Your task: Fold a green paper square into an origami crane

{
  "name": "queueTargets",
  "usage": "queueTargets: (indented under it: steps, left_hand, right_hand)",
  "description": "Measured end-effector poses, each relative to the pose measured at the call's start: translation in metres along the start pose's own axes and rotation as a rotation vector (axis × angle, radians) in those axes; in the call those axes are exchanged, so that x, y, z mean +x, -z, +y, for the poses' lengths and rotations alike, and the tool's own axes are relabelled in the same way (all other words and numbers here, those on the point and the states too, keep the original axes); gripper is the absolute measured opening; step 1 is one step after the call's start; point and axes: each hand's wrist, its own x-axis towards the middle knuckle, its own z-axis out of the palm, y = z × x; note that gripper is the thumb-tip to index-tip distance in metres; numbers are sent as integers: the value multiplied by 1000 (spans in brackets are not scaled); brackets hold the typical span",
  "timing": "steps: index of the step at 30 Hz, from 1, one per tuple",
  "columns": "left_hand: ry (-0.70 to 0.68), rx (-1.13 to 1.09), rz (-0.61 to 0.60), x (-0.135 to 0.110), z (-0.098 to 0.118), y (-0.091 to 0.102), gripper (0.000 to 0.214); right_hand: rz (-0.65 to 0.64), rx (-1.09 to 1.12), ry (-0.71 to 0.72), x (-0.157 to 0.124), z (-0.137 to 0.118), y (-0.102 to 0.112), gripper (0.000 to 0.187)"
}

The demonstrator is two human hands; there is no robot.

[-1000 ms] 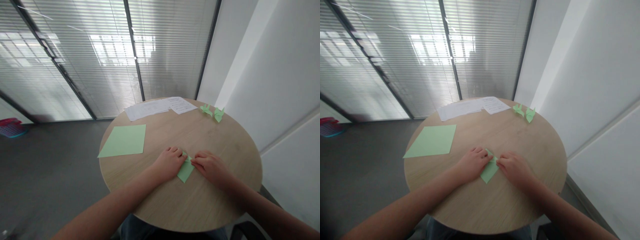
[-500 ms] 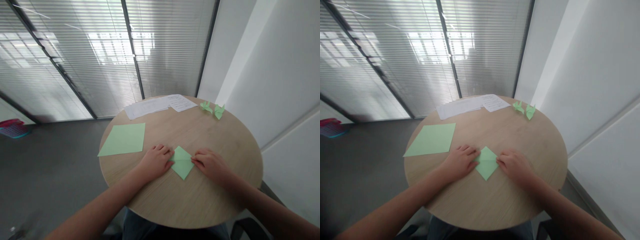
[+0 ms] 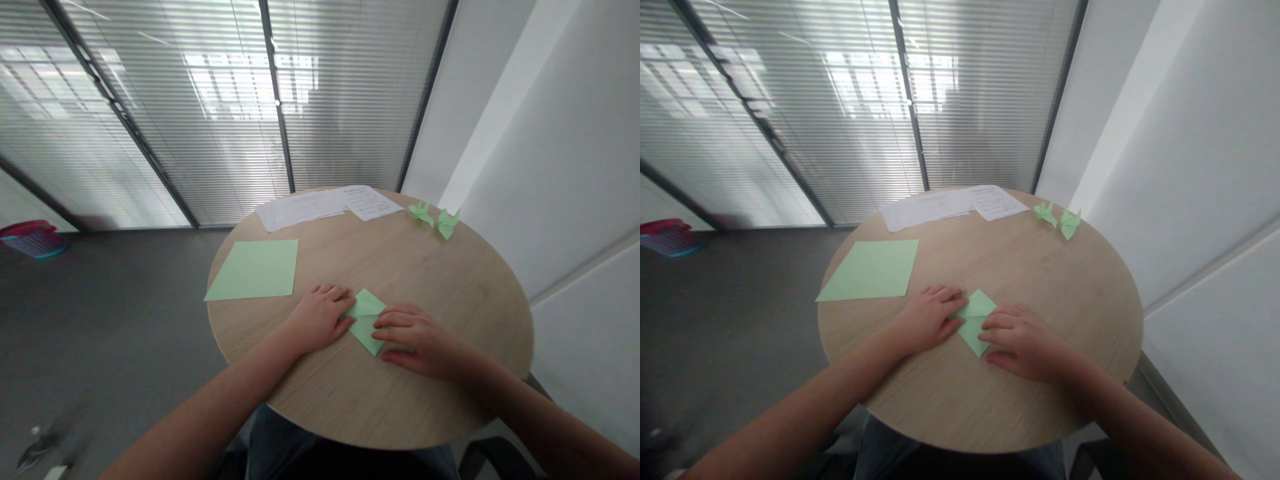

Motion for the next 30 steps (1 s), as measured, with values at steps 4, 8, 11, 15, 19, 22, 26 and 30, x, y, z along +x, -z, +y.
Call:
queueTargets:
  steps: [4, 8, 11, 15, 19, 22, 26, 30]
  left_hand:
    - [-75, -81, 13, 2, -1, 0, 29]
    - [-119, -165, 14, 4, -1, -2, 25]
    - [-123, -244, 9, 3, -3, -1, 24]
    - [-122, -337, -21, 0, -5, 6, 29]
    - [-130, -397, -56, -3, -7, 14, 29]
    - [-117, -399, -70, -2, -6, 16, 29]
    - [-114, -390, -65, 0, -6, 14, 33]
    - [-124, -400, -57, 1, -9, 9, 33]
  right_hand:
    - [-107, 14, -11, 10, -2, 5, 19]
    - [-168, -17, 11, 21, -6, 12, 11]
    - [-211, -1, 30, 27, -10, 15, 12]
    - [-192, 116, 21, 30, -10, 14, 16]
    - [-155, 198, -56, 33, -6, 10, 16]
    - [-170, 238, -108, 37, -4, 12, 16]
    - [-203, 303, -103, 43, -3, 16, 18]
    - [-218, 344, -118, 42, -3, 18, 17]
